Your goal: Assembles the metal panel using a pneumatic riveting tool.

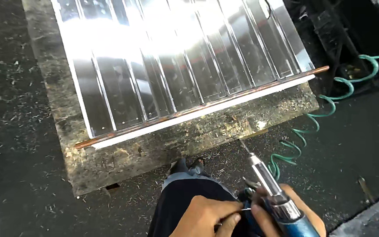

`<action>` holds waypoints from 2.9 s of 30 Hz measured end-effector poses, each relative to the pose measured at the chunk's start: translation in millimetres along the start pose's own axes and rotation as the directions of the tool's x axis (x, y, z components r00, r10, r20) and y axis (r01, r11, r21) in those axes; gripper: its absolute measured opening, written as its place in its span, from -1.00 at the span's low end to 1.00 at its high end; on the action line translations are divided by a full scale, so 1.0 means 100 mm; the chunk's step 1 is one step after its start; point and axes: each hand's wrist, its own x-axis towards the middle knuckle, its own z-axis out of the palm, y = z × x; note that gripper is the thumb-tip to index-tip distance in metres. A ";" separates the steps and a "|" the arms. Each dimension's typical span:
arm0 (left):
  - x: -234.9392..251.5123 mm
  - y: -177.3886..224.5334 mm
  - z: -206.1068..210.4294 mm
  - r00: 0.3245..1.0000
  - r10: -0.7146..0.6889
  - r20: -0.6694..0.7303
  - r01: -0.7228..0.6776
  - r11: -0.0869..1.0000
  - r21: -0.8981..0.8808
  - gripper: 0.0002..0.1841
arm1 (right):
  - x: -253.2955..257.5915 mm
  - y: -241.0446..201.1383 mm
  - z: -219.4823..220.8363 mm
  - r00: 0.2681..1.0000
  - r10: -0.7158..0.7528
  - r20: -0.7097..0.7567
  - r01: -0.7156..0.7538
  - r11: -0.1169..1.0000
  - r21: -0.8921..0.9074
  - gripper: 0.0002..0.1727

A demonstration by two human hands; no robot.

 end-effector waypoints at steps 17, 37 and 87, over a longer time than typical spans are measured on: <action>0.05 -0.41 -0.83 0.846 -0.524 0.094 0.002 -0.173 -0.985 -0.75 | 0.27 -0.18 0.52 0.975 -0.054 0.213 0.108 0.962 -0.249 -0.58; 0.43 -0.75 -1.79 0.622 -0.739 0.259 0.049 -0.294 -0.955 -0.66 | 0.97 -0.74 1.53 0.952 0.033 0.306 0.111 0.891 -0.440 -0.62; 0.42 -1.90 -3.13 0.570 -0.822 -0.018 -0.114 -0.057 -0.992 -0.69 | 2.76 -0.62 2.74 0.707 0.411 0.575 0.109 0.741 -0.663 -0.68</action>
